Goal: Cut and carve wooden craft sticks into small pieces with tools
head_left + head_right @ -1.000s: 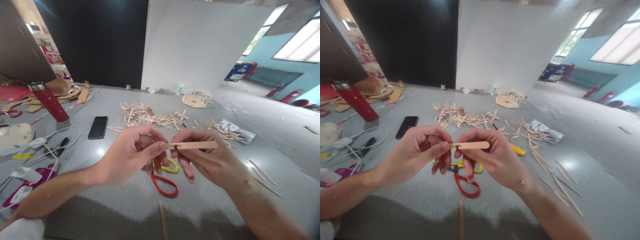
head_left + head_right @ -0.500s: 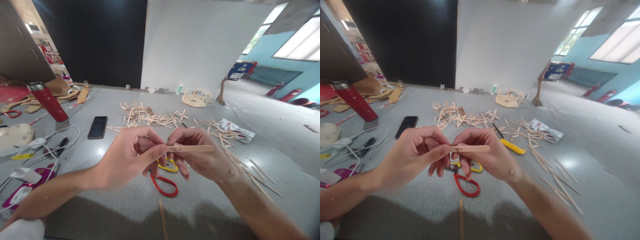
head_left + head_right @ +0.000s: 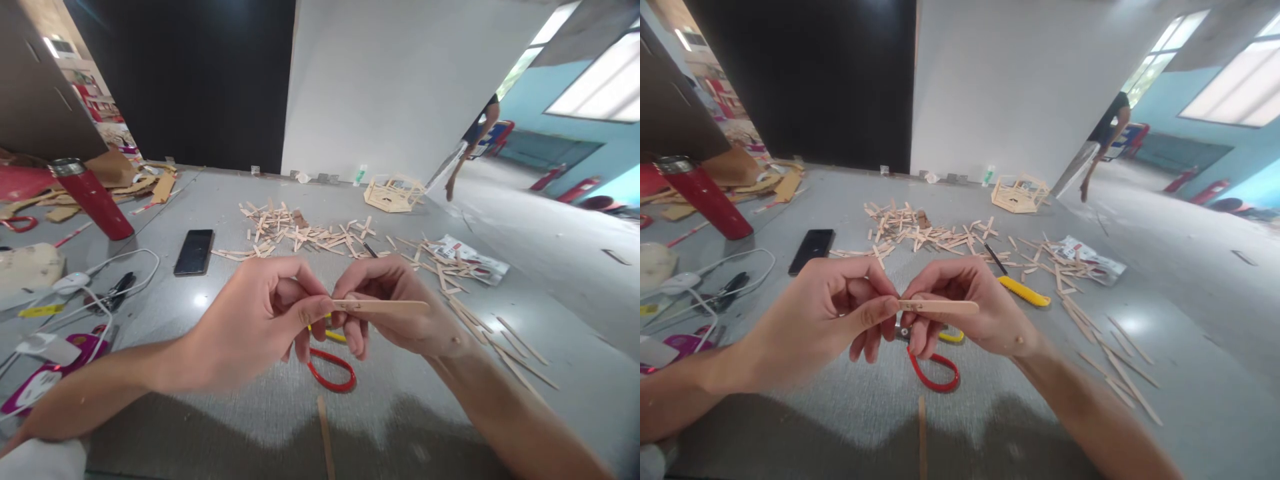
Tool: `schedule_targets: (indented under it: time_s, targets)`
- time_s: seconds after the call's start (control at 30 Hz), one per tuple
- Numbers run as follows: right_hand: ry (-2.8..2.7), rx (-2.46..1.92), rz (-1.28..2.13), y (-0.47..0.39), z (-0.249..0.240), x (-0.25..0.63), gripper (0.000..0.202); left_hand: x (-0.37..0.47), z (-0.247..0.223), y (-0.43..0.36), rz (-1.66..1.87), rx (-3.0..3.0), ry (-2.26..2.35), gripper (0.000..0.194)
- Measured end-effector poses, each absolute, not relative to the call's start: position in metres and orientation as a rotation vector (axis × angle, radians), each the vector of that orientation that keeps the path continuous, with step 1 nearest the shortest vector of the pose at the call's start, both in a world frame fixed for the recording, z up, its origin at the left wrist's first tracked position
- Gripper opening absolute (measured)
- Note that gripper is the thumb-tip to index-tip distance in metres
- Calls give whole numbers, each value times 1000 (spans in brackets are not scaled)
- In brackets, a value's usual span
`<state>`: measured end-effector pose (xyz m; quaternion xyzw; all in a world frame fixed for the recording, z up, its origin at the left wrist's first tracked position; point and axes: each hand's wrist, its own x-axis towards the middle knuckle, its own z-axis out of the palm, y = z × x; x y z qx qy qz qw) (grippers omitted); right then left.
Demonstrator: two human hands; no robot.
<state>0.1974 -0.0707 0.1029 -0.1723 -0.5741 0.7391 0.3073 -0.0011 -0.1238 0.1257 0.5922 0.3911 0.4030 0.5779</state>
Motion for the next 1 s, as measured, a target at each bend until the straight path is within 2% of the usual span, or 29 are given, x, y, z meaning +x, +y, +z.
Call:
schedule_targets:
  time_s: [0.6, 0.9, 1.0]
  targets:
    - [-1546, -420, 1974, -64, 93, 196, 13, 1, 124, -125, 964, 1485, 949, 16]
    - [-1462, -487, 1968, -66, 90, 186, 20, 0, 122, -119, 994, 1450, 887, 16]
    - [-1592, -631, 1793, -62, 92, 188, 34, -2, 123, -118, 996, 1496, 899, 16]
